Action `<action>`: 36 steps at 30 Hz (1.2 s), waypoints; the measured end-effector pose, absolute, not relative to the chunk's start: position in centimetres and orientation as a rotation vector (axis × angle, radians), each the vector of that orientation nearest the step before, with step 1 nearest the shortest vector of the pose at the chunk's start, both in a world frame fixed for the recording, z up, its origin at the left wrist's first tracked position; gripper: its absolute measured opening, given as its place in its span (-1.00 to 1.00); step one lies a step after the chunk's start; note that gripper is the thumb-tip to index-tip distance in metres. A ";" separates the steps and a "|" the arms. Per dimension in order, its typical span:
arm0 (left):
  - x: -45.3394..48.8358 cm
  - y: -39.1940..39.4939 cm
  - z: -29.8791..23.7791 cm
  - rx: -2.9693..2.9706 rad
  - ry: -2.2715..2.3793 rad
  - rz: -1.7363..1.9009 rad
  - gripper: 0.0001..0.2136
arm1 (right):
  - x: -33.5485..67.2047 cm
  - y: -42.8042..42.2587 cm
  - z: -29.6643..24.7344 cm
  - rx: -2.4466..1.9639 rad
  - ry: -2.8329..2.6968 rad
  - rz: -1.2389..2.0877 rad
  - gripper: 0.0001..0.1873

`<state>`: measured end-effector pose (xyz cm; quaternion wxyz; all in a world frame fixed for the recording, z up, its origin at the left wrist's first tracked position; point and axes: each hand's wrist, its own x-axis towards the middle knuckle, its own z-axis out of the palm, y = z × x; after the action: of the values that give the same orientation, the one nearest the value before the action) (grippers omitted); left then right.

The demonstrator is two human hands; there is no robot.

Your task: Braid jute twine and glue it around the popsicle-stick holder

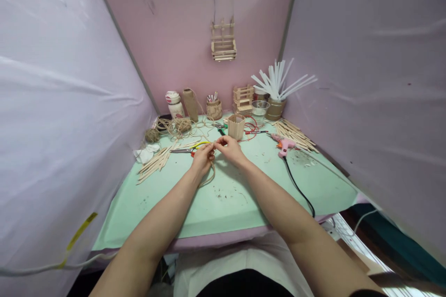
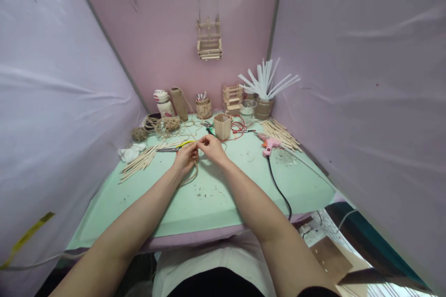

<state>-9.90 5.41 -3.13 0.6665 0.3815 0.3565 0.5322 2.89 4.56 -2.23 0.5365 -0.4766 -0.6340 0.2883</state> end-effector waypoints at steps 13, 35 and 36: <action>-9.3 4.3 -3.2 1.601 1.076 1.109 -0.79 | 3.6 6.6 -4.3 -1.401 -1.242 0.582 -0.86; -9.9 4.7 -2.8 1.524 1.064 1.112 -0.74 | 6.0 4.9 -0.1 -1.036 -1.636 0.599 -0.64; -9.9 4.8 -2.5 1.556 1.067 1.090 -0.74 | 6.1 4.7 0.4 -1.018 -1.759 0.535 -0.64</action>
<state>-9.88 4.77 -2.53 0.4630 0.6331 0.4340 0.4433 6.07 4.67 0.40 0.4970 -0.4203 -0.7263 0.2208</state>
